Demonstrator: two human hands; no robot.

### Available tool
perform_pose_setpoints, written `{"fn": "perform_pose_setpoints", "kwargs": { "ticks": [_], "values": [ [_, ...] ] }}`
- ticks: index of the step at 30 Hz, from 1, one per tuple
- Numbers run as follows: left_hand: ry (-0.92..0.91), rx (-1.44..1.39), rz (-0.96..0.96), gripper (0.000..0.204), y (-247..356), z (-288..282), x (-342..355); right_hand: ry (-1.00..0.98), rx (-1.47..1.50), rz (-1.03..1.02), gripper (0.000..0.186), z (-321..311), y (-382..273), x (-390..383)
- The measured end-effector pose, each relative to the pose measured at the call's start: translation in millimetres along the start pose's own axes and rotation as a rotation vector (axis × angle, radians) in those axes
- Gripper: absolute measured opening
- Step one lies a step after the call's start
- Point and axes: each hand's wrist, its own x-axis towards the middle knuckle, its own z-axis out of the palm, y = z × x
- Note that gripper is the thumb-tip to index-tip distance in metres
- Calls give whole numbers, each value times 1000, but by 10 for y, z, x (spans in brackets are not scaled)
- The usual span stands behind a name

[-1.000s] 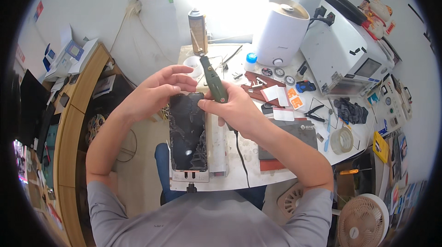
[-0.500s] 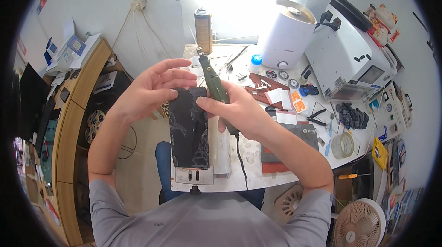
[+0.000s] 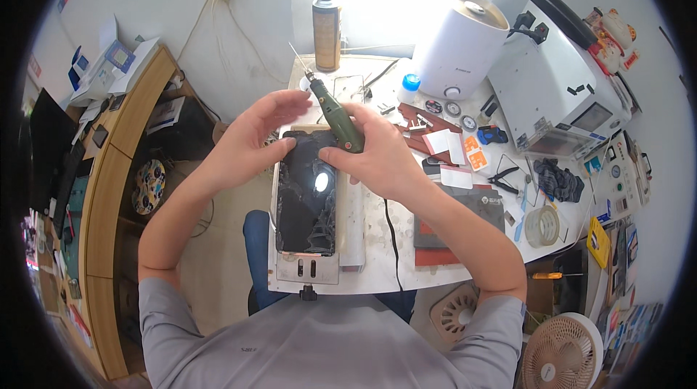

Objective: The person uses a rotary tool to scrape adhesive residue from the back of a smartphone screen that is clamped in a vise. They repeatedly scrape and wipe the surface, removing black residue and exposing the underlying material.

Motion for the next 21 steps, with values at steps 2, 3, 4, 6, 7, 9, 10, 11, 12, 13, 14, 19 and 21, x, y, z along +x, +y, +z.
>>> {"fn": "perform_pose_setpoints", "kwargs": {
  "ticks": [2, 3, 4, 6, 7, 9, 10, 11, 12, 13, 14, 19, 21],
  "values": [
    [54, 203, 28, 61, 54, -21, -55, 18, -80, -53, 58, -9, 74, 12],
    [106, 133, -18, 60, 66, -18, -100, 45, -140, -118, 59, -6, 117, 21],
    [142, 136, -6, 59, 60, -8, -164, 72, -199, -181, 60, -3, 172, 24],
    [216, 142, 18, 56, 46, 21, -328, 134, -362, -327, 61, -25, 304, 50],
    [234, 172, 8, 56, 65, 36, -439, 161, -438, -405, 62, -30, 343, 67],
    [237, 138, 1, 55, 2, 111, -681, 143, -411, -402, 62, -51, 384, 63],
    [241, 126, -3, 55, -25, 155, -799, 133, -395, -405, 62, -40, 389, 75],
    [264, 53, -13, 50, -54, 218, -918, 51, -245, -135, 64, -31, 204, 24],
    [230, 61, -70, 47, -66, 261, -1039, 32, -207, -102, 65, -46, 228, 44],
    [194, 66, -119, 45, -70, 293, -1129, 43, -211, -118, 64, -69, 238, 35],
    [158, 70, -168, 43, -59, 316, -1190, 54, -215, -133, 64, -88, 238, 22],
    [147, 229, -15, 34, 27, 412, -1252, 100, -76, -66, 57, -141, 184, -35],
    [168, 310, 52, 32, -37, 390, -1283, 152, 26, -91, 50, -137, 110, -94]
  ]
}}
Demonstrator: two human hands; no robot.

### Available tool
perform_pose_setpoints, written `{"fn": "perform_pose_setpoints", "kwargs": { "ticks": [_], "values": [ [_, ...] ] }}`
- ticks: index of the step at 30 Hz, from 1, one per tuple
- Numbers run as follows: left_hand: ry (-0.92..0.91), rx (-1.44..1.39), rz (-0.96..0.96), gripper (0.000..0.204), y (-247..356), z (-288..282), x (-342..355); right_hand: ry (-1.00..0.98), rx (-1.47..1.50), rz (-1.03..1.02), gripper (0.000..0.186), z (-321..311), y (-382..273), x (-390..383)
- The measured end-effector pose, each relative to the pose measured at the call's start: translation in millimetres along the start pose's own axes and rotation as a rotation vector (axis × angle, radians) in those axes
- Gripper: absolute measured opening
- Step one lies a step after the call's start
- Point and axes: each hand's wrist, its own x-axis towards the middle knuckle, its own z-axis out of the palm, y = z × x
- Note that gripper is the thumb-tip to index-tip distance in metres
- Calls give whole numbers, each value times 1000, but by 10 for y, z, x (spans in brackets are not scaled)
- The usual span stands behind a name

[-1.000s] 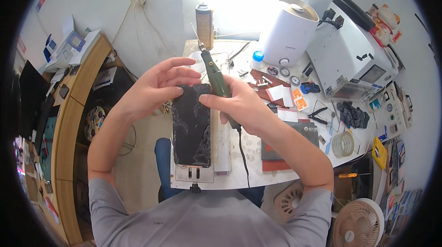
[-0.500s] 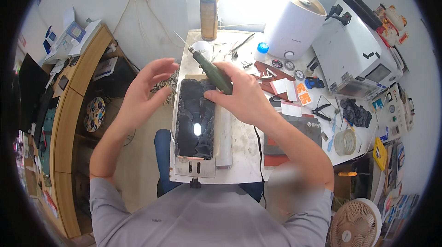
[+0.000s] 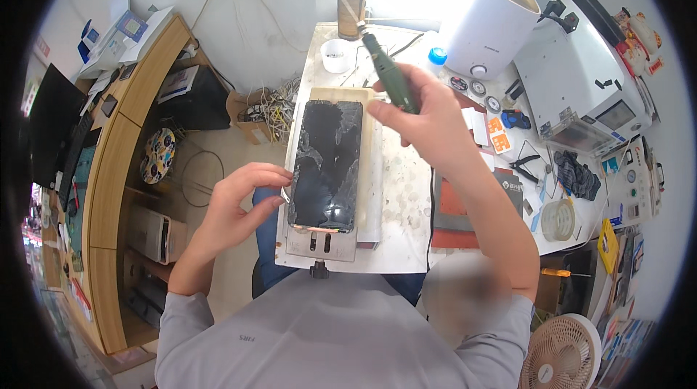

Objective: The person uses a rotary tool to scrape adhesive residue from the back of a smartphone screen that is clamped in a vise. They repeatedly scrape and wipe the surface, removing black residue and exposing the underlying material.

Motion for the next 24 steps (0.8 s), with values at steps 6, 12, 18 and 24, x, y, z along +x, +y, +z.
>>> {"fn": "perform_pose_setpoints", "kwargs": {
  "ticks": [6, 12, 18, 24],
  "values": [
    [55, -66, -150, 34, 63, -25, -275, 79, 6, 19, 44, -206, 17, -128],
    [230, 242, 43, 47, 219, 136, -473, 111, 61, 14, 46, -338, 104, -185],
    [257, 599, 410, 43, 557, 599, -551, 41, 112, 12, 49, -453, 76, -235],
    [311, 602, 398, 42, 346, 488, -731, 32, 154, 66, 48, -613, 147, -314]
  ]
}}
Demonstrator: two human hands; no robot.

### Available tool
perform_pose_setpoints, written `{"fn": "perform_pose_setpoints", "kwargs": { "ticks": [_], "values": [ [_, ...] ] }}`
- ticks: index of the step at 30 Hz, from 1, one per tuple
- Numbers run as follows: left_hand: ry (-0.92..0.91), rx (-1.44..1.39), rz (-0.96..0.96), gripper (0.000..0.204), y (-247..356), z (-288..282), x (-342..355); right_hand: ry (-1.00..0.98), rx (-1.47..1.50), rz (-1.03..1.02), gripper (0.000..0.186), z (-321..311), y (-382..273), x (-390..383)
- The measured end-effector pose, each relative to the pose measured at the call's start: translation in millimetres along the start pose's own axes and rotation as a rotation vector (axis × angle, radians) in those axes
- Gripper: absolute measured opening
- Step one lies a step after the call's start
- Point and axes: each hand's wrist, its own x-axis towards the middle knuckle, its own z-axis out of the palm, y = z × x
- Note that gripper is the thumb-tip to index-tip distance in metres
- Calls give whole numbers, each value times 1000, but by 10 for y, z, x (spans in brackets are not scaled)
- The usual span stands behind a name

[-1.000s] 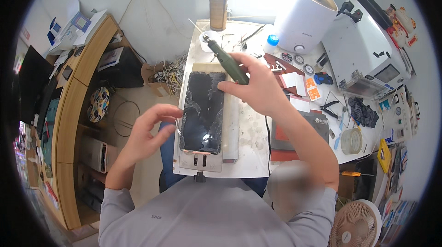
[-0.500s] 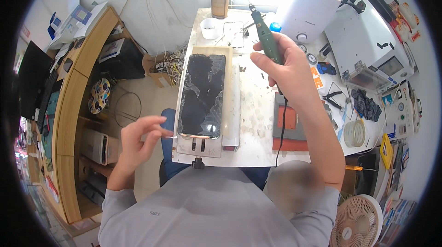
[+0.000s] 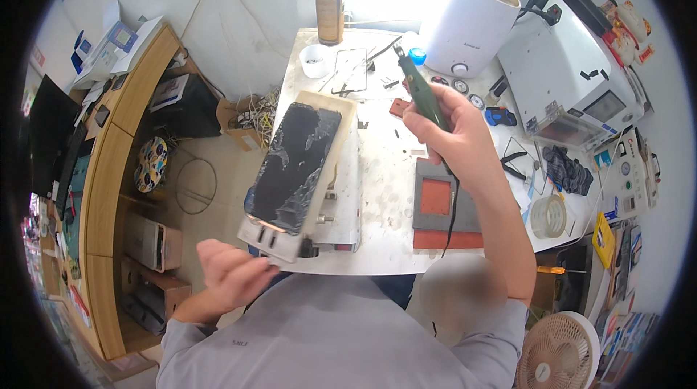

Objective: The person uses a rotary tool to scrape adhesive residue from the back of a smartphone screen that is clamped in a vise. They repeatedly scrape and wipe the surface, removing black residue and exposing the underlying material.

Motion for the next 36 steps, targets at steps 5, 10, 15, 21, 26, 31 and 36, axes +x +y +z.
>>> {"fn": "perform_pose_setpoints", "kwargs": {
  "ticks": [5, 10, 15, 21, 26, 31, 36],
  "values": [
    [156, -65, -463, 37, -505, -49, -165, -61, -227, -32, 56, -263, 57, -178],
    [180, -299, -615, 28, -1332, 259, 140, -70, -551, -174, 63, -502, 60, -443],
    [123, -483, -620, 28, -1607, 398, 373, -169, -918, -399, 69, -551, -165, -737],
    [217, -418, -684, 30, -1407, 375, 616, -236, -964, -353, 66, -449, -268, -854],
    [-88, -144, -190, 27, -916, 56, 1038, -274, -1034, -510, 63, -416, -296, -779],
    [-360, -193, 30, 56, -560, 69, 1344, -227, -1108, -497, 58, -394, -399, -819],
    [-470, -173, 102, 71, -582, 173, 1378, -226, -1189, -560, 56, -372, -412, -841]
  ]
}}
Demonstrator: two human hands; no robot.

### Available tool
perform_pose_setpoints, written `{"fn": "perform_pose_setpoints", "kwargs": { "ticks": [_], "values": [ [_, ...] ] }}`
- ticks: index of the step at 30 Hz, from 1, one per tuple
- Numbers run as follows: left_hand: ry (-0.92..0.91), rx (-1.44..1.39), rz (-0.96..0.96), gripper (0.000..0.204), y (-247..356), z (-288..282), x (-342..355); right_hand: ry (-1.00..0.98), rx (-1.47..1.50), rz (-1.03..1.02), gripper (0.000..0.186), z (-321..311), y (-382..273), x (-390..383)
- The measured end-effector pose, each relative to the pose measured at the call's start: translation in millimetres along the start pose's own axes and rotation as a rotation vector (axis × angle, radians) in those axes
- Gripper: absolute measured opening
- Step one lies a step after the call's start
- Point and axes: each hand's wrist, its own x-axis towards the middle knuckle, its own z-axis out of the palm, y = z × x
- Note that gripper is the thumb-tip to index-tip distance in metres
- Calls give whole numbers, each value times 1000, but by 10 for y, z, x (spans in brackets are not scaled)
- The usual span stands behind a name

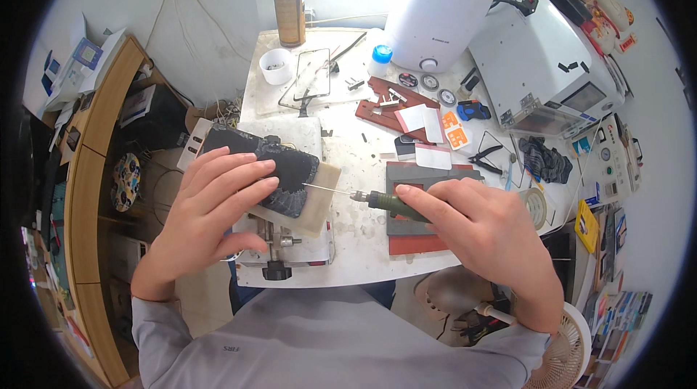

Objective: The person uses a rotary tool to scrape adhesive residue from the back of a smartphone screen that is clamped in a vise. They repeatedly scrape and wipe the surface, removing black residue and exposing the underlying material.

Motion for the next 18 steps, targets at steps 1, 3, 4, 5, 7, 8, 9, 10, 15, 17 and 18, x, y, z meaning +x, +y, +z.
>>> {"fn": "perform_pose_setpoints", "kwargs": {
  "ticks": [1, 3, 4, 5, 7, 8, 9, 10, 15, 17, 18],
  "values": [
    [-15, 10, 8, 73, -1, 16, -5, -2, -26, -13, 56, 8, 1, 7],
    [-41, 27, 14, 75, -9, 41, -24, -12, -49, -33, 55, 12, 4, 27],
    [-50, 32, 12, 76, -16, 54, -42, -21, -49, -41, 55, -2, 8, 44],
    [-58, 37, 11, 76, -21, 64, -52, -31, -49, -48, 56, -13, 15, 57],
    [-62, 31, 6, 77, -19, 70, -52, -37, -55, -64, 56, -3, 59, 59],
    [-63, 28, 3, 77, -17, 69, -53, -40, -58, -73, 56, -1, 77, 62],
    [-70, 30, 3, 77, -19, 64, -50, -40, -63, -74, 57, -6, 86, 70],
    [-80, 33, 2, 77, -23, 51, -46, -40, -66, -75, 57, -9, 90, 76],
    [-95, 5, -20, 77, -24, 49, -48, -23, -71, -82, 58, 0, 125, 104],
    [-101, 0, -10, 77, -53, 39, -38, -15, -75, -106, 58, 6, 133, 117],
    [-97, -3, -12, 74, -49, 35, -32, -19, -73, -110, 57, 11, 136, 116]
  ]
}}
